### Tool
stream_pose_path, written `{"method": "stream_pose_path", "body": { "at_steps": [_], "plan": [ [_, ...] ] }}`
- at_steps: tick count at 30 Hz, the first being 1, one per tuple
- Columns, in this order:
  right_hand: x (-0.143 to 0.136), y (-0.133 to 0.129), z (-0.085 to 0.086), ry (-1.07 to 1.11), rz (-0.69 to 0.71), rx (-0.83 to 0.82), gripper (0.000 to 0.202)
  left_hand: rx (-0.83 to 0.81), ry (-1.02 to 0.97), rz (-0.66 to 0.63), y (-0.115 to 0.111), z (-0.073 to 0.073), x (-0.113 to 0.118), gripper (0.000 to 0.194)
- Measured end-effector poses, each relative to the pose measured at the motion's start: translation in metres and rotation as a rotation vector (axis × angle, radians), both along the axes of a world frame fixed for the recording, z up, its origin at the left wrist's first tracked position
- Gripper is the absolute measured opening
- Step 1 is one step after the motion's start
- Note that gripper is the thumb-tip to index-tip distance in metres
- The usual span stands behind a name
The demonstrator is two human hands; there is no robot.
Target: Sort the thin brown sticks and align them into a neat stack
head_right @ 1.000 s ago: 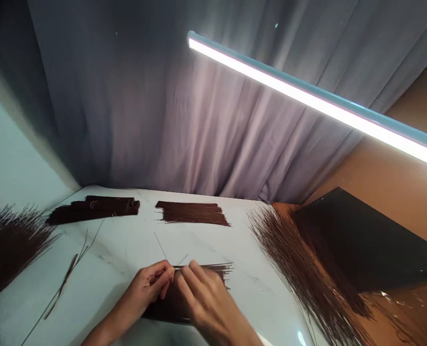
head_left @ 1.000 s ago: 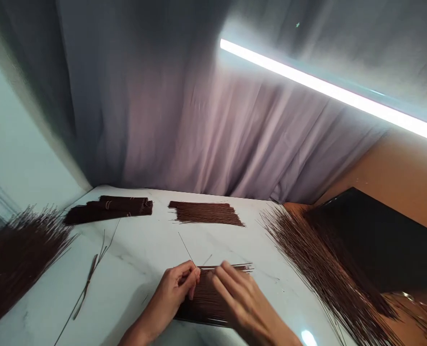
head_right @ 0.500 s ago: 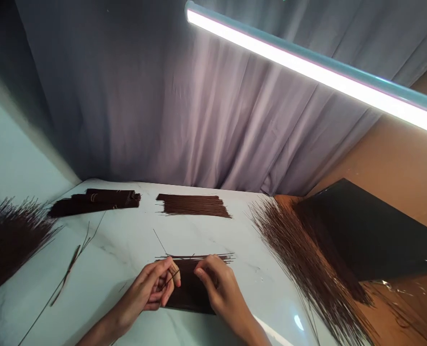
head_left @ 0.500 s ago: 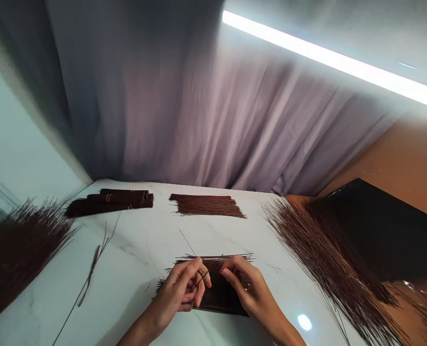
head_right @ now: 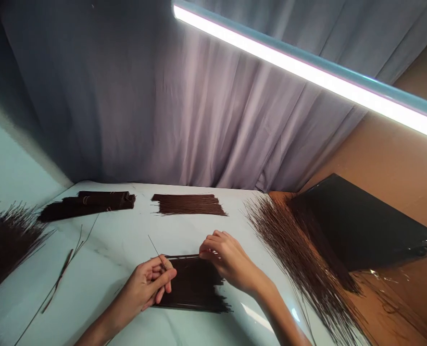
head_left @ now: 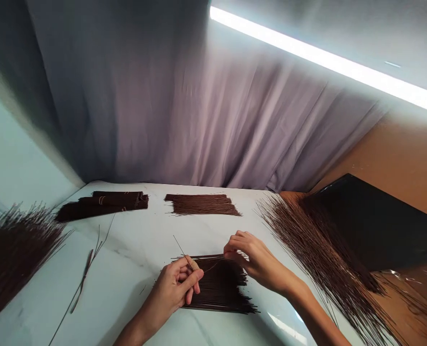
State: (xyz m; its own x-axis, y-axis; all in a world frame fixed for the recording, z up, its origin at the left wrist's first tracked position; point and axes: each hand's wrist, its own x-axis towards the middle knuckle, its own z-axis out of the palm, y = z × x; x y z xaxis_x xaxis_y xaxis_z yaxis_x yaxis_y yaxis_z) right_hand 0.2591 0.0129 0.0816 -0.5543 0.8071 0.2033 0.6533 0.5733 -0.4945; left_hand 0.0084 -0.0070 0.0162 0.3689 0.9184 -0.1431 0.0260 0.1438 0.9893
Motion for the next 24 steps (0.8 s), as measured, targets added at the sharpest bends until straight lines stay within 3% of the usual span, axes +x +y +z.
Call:
{"method": "stream_pose_path", "body": {
  "at_steps": [4, 10, 14, 16, 19, 24],
  "plan": [
    [-0.002, 0.011, 0.01, -0.095, 0.073, 0.081, 0.019, -0.043, -0.033, -0.023, 0.002, -0.003, 0.001, 0.036],
    [-0.013, 0.004, 0.013, -0.152, 0.027, 0.232, 0.015, -0.014, 0.002, 0.006, 0.003, -0.01, 0.001, 0.04],
    [-0.047, -0.009, 0.013, -0.195, 0.086, 0.483, 0.039, 0.005, 0.047, 0.009, 0.003, -0.014, 0.005, 0.038],
    [-0.063, -0.01, 0.007, -0.252, 0.152, 0.602, 0.037, 0.013, 0.051, 0.012, 0.002, -0.013, 0.006, 0.036],
    [-0.067, -0.006, -0.007, -0.325, 0.118, 0.726, 0.013, 0.034, 0.037, 0.057, 0.002, -0.013, 0.005, 0.037],
    [-0.045, -0.001, -0.033, -0.333, 0.03, 0.66, 0.005, 0.044, 0.043, 0.135, 0.004, -0.016, 0.002, 0.044]
  ]
}}
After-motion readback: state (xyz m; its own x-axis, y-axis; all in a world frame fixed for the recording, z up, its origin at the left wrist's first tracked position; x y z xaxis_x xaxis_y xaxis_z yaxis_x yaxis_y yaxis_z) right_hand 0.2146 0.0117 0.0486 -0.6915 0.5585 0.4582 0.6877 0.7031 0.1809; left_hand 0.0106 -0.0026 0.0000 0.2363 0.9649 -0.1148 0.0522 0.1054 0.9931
